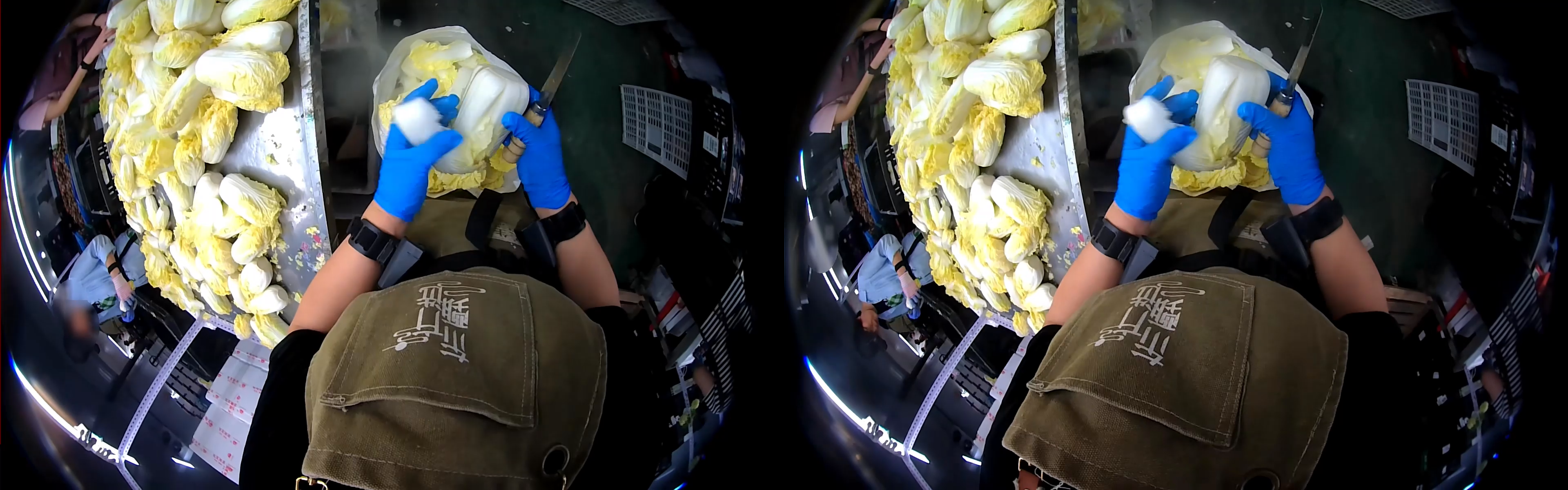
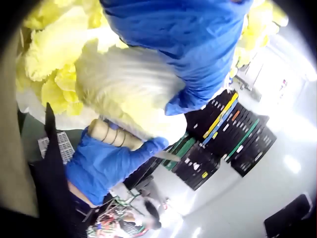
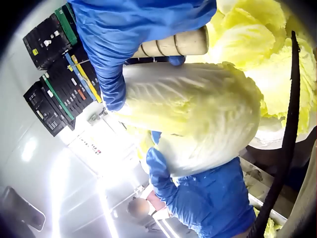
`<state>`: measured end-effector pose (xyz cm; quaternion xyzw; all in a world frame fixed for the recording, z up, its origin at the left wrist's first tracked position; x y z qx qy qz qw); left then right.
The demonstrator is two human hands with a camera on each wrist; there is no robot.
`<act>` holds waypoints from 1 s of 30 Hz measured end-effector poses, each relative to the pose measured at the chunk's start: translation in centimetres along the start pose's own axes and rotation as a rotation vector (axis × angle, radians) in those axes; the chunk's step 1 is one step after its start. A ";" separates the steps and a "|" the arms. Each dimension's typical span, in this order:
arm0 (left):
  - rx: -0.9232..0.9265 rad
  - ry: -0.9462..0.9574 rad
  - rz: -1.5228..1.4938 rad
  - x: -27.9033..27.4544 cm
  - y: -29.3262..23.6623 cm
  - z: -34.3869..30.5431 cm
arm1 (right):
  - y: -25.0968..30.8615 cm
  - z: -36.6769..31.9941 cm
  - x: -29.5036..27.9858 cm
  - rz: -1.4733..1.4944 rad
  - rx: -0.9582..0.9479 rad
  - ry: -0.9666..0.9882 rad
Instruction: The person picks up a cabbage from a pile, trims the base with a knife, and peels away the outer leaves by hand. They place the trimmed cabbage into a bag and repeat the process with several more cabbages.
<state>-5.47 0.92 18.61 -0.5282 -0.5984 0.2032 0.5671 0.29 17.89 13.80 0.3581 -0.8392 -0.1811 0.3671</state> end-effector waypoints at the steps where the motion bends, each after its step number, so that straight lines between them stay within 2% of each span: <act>1: 0.002 0.018 0.088 0.4 0.5 0.2 | 0.1 0.0 0.0 0.006 -0.028 0.003; 3: 0.029 0.040 0.303 0.8 1.5 0.8 | 0.9 0.1 1.9 -0.116 -0.231 -0.038; 5: -0.035 -0.048 0.218 0.2 2.1 0.7 | 1.0 0.1 2.1 -0.164 -0.266 -0.064; 7: -0.103 -0.078 0.169 0.2 1.6 0.9 | 0.4 0.4 1.0 -0.135 -0.131 -0.074; 13: -0.068 -0.176 -0.063 -2.1 3.0 1.1 | -2.7 1.8 -3.4 0.209 0.096 -0.003; 16: -0.094 -0.186 -0.165 -4.0 3.9 0.9 | -3.9 2.9 -5.7 0.292 0.031 -0.098; 17: -0.076 -0.187 -0.196 -4.6 4.2 0.9 | -3.9 3.2 -6.3 0.180 0.020 -0.167; 20: -0.105 -0.280 -0.357 -6.0 5.4 0.3 | -4.5 3.1 -6.6 0.291 0.102 -0.106; 23: -0.148 -0.250 -0.266 -7.5 5.4 -0.8 | -4.1 3.2 -7.2 0.320 0.088 -0.007; 26: -0.256 -0.250 -0.249 -10.0 5.3 -1.0 | -5.1 2.9 -9.5 0.437 0.247 -0.188; 28: -0.256 -0.255 -0.227 -9.4 4.3 -0.1 | -3.8 1.8 -9.5 0.433 0.237 -0.224; 30: -0.248 -0.100 0.286 -8.6 5.0 3.1 | -2.9 0.8 -9.2 0.395 0.246 -0.290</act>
Point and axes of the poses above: each hand's wrist, its own z-axis towards the middle knuckle, its own x-axis out of the palm, y = z × x, the point moved 7 cm from there along z, towards the middle knuckle, and after that the axes turned 14 degrees about x, right-handed, at the moved point
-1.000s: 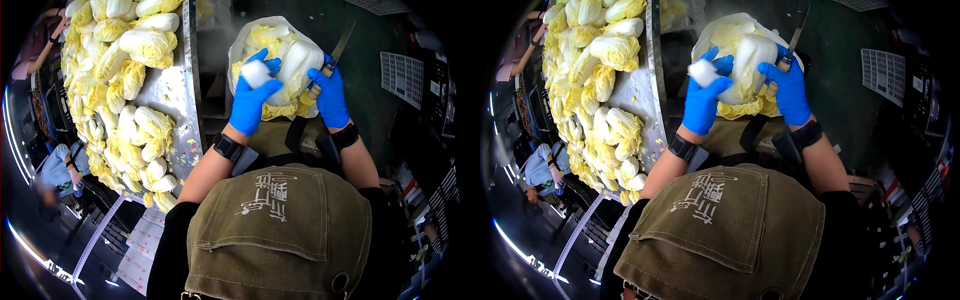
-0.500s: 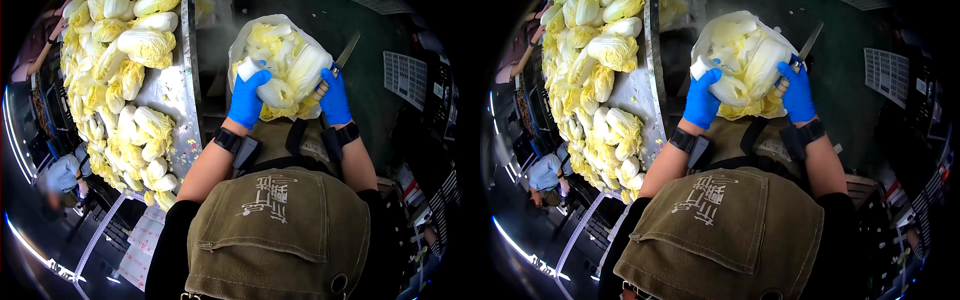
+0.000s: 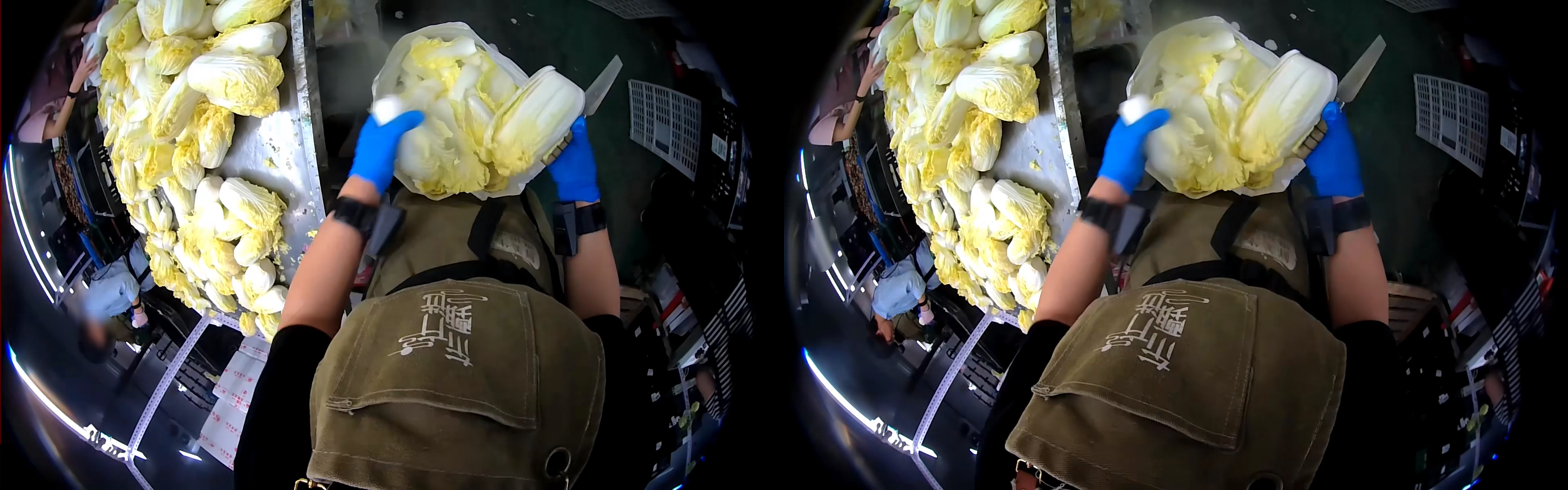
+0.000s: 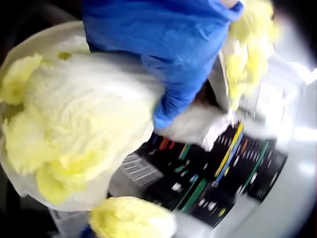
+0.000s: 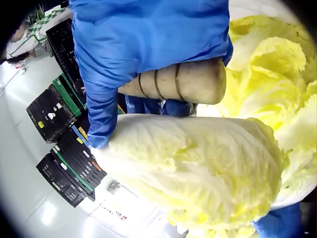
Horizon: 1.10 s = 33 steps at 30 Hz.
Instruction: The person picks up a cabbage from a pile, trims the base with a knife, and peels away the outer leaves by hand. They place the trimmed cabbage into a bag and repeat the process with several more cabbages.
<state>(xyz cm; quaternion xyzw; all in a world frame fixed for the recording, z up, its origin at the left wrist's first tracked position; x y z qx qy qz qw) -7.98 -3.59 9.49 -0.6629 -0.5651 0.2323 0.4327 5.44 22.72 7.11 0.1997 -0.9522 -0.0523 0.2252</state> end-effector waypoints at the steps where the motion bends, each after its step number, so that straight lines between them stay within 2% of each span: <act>1: -0.008 -0.018 0.257 0.5 1.2 1.5 | 0.1 -0.5 0.3 -0.033 -0.006 -0.052; 2: 0.078 -0.015 0.421 1.3 2.8 3.2 | 0.2 -0.3 -0.1 -0.068 -0.003 -0.111; 3: 0.087 -0.046 0.642 2.8 2.0 3.7 | 0.3 -0.1 -0.4 -0.103 0.003 -0.171; 4: 0.140 -0.025 0.588 3.3 4.1 5.4 | -0.2 0.8 -1.5 -0.054 0.008 -0.078; 6: 0.282 -0.121 0.749 4.7 3.4 6.3 | -0.7 2.7 -3.8 0.000 0.031 0.138; 8: 0.239 0.014 1.013 5.4 1.4 5.0 | -1.0 3.3 -4.5 0.013 0.077 0.373; 9: 0.213 0.078 1.146 5.3 0.4 3.8 | -1.2 0.9 -0.7 -0.064 0.010 0.283; 10: 0.318 0.110 1.121 5.3 -0.8 2.9 | -1.3 -0.6 1.5 -0.140 -0.059 0.200; 12: 0.536 0.152 1.087 4.4 -3.7 0.8 | -1.1 -0.3 2.8 -0.348 -0.043 0.335; 14: 0.530 0.300 0.348 4.8 -5.3 -2.2 | -2.4 -1.0 7.4 -0.384 -0.064 0.310; 15: 0.249 0.271 -0.059 5.4 -5.7 -3.9 | -3.4 -1.8 9.8 -0.422 -0.008 0.350; 16: 0.377 0.216 0.289 4.5 -5.6 -4.8 | -4.4 -2.1 11.8 -0.463 0.046 0.385; 20: 0.435 -0.083 0.074 -1.3 -7.1 -6.7 | -8.7 -2.3 17.0 -0.618 0.196 0.398; 21: 0.380 -0.160 -0.070 -3.5 -7.3 -7.6 | -9.0 -3.5 19.5 -0.786 0.039 0.395; 22: 0.369 -0.263 -0.054 -6.5 -7.0 -8.1 | -9.2 -4.5 21.6 -0.949 -0.123 0.386; 23: 0.371 -0.448 0.080 -9.0 -9.1 -9.4 | -10.0 -3.3 21.5 -1.163 -0.186 0.386; 24: 0.433 -0.553 0.215 -11.9 -10.2 -9.9 | -10.7 -2.9 22.5 -1.302 -0.381 0.403; 26: 0.355 -0.592 0.192 -16.9 -8.5 -9.3 | -13.1 -3.5 24.9 -1.561 -0.778 0.430; 28: 0.290 -0.760 0.213 -21.8 -4.5 -8.8 | -16.0 -2.6 28.4 -1.805 -0.648 0.320; 30: 0.195 -0.746 0.150 -22.6 -3.7 -9.5 | -18.3 -1.4 31.3 -1.808 -0.763 0.374; 31: 0.248 -0.780 0.252 -24.1 -2.1 -9.4 | -19.1 -1.4 32.2 -1.783 -0.873 0.347; 32: 0.286 -0.773 0.263 -23.3 -2.8 -9.9 | -19.7 -1.5 33.5 -1.831 -0.823 0.333; 33: 0.321 -0.807 0.230 -22.2 -3.6 -10.6 | -20.5 -1.4 34.8 -1.824 -0.995 0.343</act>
Point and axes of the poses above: each hand's wrist, its own z-axis towards the middle knuckle, its own x-axis out of the palm, y = z × x, the point moved 7 cm from there along z, towards the middle knuckle, and after that the axes turned 14 degrees about x, right-handed, at the moved point
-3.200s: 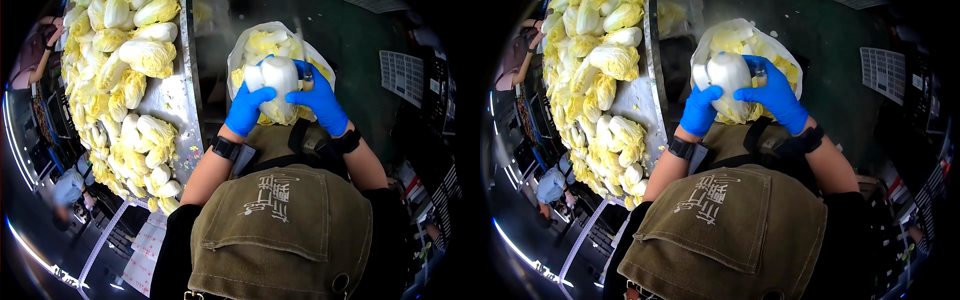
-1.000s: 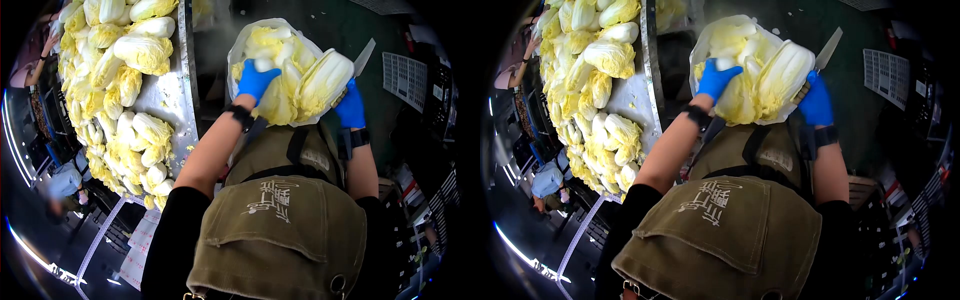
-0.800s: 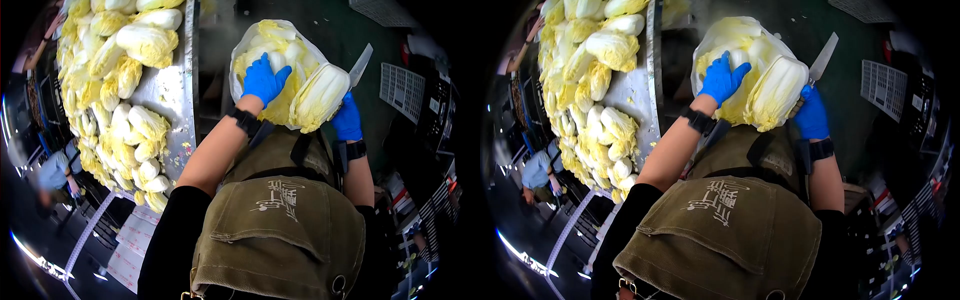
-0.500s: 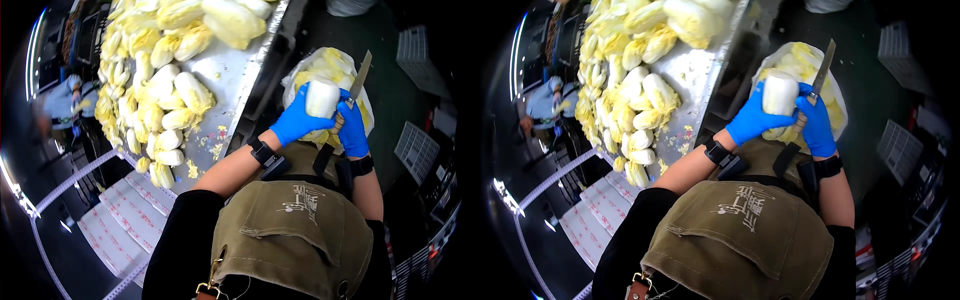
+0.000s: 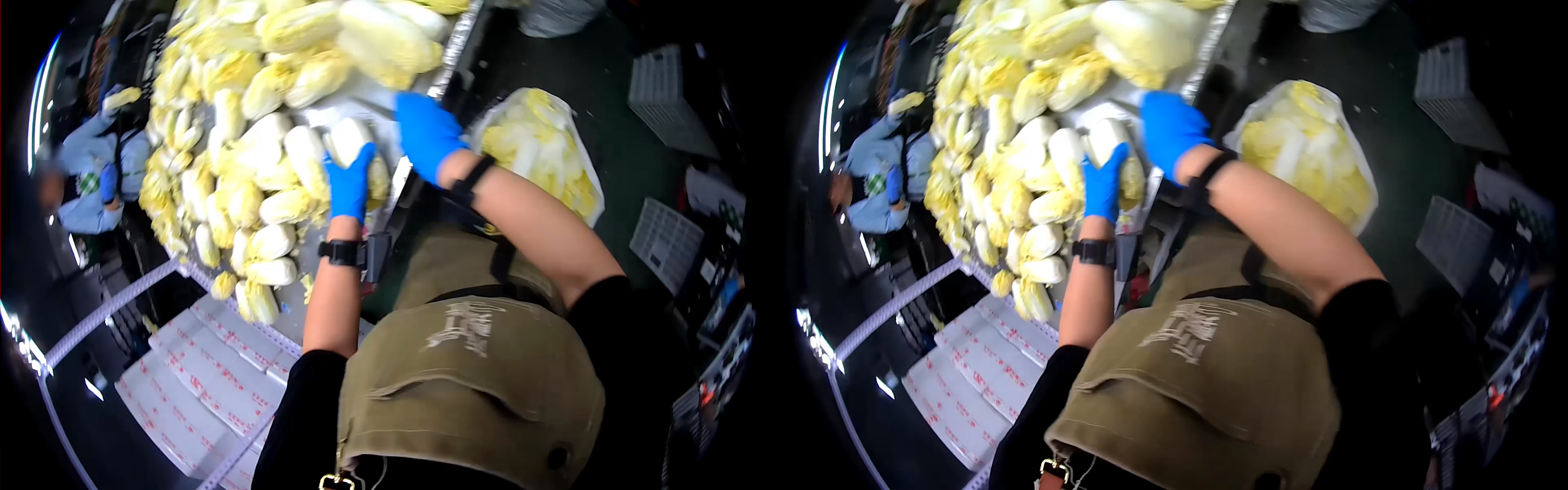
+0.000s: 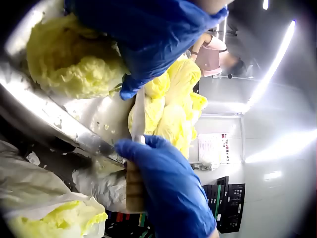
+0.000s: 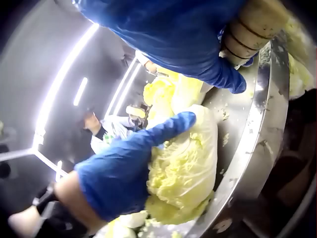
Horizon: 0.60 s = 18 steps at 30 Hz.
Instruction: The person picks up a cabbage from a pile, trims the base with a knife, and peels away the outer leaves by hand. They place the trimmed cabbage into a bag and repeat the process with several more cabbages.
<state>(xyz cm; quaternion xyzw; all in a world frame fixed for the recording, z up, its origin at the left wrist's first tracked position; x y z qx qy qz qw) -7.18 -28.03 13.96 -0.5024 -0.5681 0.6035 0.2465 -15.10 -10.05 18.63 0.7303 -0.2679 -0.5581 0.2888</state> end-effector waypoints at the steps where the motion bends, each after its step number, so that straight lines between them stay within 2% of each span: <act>1: -0.025 0.038 -0.058 0.4 -1.0 -0.6 | 0.2 1.2 1.2 -0.090 0.031 -0.033; 2: -0.026 -0.015 0.198 -0.4 -0.8 -1.1 | 0.3 1.9 1.9 -0.065 0.044 -0.089; 3: -0.003 0.058 0.182 -0.8 0.0 -1.1 | 0.3 2.3 2.8 -0.048 0.005 -0.122; 6: 0.108 0.132 0.001 -0.3 -5.0 -5.0 | 0.2 2.5 3.2 -0.001 0.008 -0.063; 7: 0.251 0.096 0.209 -0.7 -7.2 -6.0 | 0.1 2.6 3.2 0.027 0.018 -0.036; 9: 0.451 0.144 0.358 -0.1 -10.8 -8.3 | -0.9 2.8 2.5 0.229 0.026 -0.013; 10: 0.356 0.193 0.346 -0.1 -9.7 -9.1 | -1.6 3.1 2.4 0.358 0.041 -0.007; 11: 0.361 0.257 0.180 0.7 -9.1 -9.7 | -1.9 3.8 2.4 0.492 0.046 0.002; 12: 0.275 0.251 0.152 1.2 -8.3 -10.0 | -2.7 4.7 3.8 0.489 -0.067 -0.119; 13: 0.190 0.244 0.121 1.9 -7.6 -10.2 | -2.3 4.2 1.6 0.568 0.095 -0.005; 15: 0.479 0.242 0.281 4.0 -9.3 -9.1 | -1.7 4.2 1.4 0.422 0.133 0.067; 17: 0.893 0.330 0.718 6.4 -11.4 -7.0 | -2.3 4.0 1.2 0.710 0.176 0.061; 18: 0.898 0.472 0.768 7.2 -10.4 -5.9 | -2.7 3.9 1.1 0.855 0.190 0.102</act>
Point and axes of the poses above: each hand's wrist, its own z-axis towards the middle knuckle, its own x-axis out of the palm, y = z × x, the point moved 7 cm from there along z, towards the middle knuckle, and after that the axes turned 14 degrees about x, right-handed, at the moved point
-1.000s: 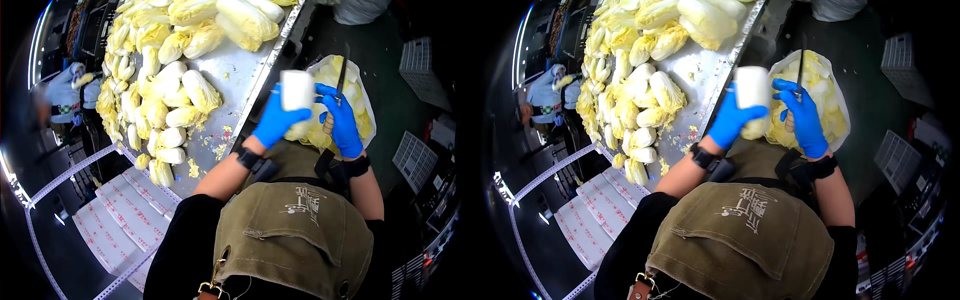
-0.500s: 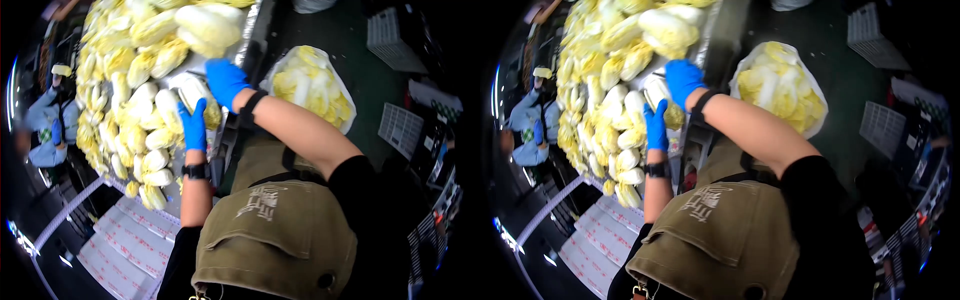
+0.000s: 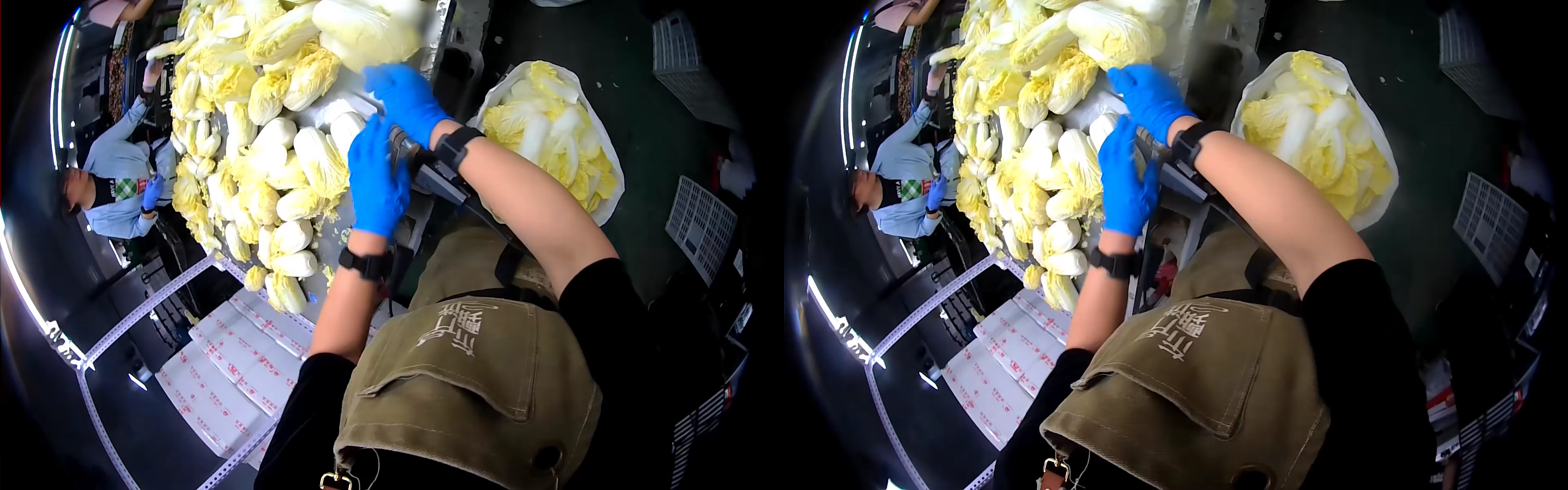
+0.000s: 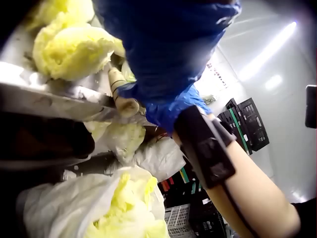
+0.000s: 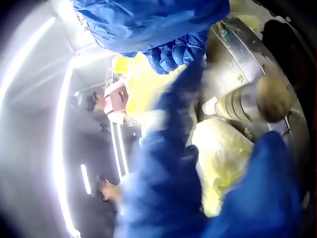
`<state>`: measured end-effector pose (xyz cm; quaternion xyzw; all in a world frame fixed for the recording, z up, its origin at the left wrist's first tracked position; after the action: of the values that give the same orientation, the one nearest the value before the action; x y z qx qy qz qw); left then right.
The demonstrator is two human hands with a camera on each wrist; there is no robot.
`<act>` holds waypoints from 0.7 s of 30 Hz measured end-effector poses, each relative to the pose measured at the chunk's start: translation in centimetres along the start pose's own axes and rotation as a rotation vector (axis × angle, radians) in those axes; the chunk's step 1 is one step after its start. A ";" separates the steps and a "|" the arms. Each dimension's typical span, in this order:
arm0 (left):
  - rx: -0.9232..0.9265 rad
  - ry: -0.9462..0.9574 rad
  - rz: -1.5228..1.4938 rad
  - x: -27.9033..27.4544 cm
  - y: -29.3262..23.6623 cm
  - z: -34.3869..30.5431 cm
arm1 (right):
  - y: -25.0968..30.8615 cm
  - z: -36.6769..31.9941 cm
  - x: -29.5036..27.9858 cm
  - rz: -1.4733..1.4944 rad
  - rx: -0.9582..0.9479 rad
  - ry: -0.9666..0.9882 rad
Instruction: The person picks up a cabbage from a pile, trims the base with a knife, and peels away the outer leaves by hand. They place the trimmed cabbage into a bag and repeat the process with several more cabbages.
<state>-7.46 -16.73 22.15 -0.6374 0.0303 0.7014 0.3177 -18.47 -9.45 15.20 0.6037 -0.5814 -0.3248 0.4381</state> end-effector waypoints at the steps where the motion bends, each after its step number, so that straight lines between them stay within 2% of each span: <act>1: 0.005 0.090 0.059 0.4 0.5 0.0 | -0.1 -0.3 -0.6 0.147 0.007 -0.022; 3: 0.031 0.267 0.149 1.8 0.9 0.2 | 0.3 -2.2 -3.3 0.153 -0.049 0.012; 4: 0.053 0.201 0.119 0.5 -0.1 0.9 | 0.6 -4.0 -5.7 0.062 -0.174 -0.031; 5: 0.149 0.091 0.077 -1.3 -2.4 1.7 | -0.8 -5.2 -8.2 -0.035 -0.316 -0.156; 6: 0.169 0.073 -0.034 -1.8 -4.0 1.4 | -1.8 -6.9 -10.9 -0.051 -0.226 -0.144; 7: 0.184 0.058 -0.138 -2.1 -5.3 0.9 | -3.2 -8.4 -14.2 -0.347 -0.269 -0.303; 9: 0.024 0.132 -0.764 2.8 -6.8 -1.6 | -7.0 -9.7 -18.7 -0.828 -0.252 -0.457; 10: -0.051 0.225 -0.701 4.5 -8.3 -1.2 | -9.0 -9.4 -19.4 -0.936 -0.163 -0.423; 11: -0.150 0.049 -0.719 7.0 -8.1 -1.5 | -11.1 -9.1 -20.0 -1.040 -0.070 -0.388; 12: -0.268 -0.002 -0.552 11.3 -5.8 -2.6 | -13.0 -8.5 -20.6 -1.141 0.022 -0.357; 13: -0.385 -0.049 -0.382 14.5 -3.4 -2.9 | -15.0 -8.1 -20.9 -1.099 0.150 -0.279; 15: -0.752 0.114 -0.889 19.4 -1.4 -1.2 | -15.6 -9.3 -20.5 -1.034 0.151 -0.276; 16: -0.862 0.058 -0.952 21.5 0.1 -1.4 | -15.6 -10.1 -20.4 -1.032 0.140 -0.252; 17: -0.983 -0.055 -1.141 23.5 1.0 -2.1 | -16.1 -10.6 -20.3 -1.061 0.149 -0.236; 21: -0.998 0.008 -1.184 22.0 -1.6 -1.7 | -18.8 -9.5 -20.6 -1.128 0.167 -0.225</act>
<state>-4.88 -7.28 2.36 -0.6176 -0.6340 0.3430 0.3146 -4.42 11.21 -0.38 0.8144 -0.2367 -0.5232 0.0838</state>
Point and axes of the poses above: each hand's wrist, its own z-axis towards the middle knuckle, its own x-axis out of the palm, y = z × x, the point moved 7 cm from there along z, towards the middle knuckle, and after that the axes turned 14 degrees about x, right-handed, at the moved point
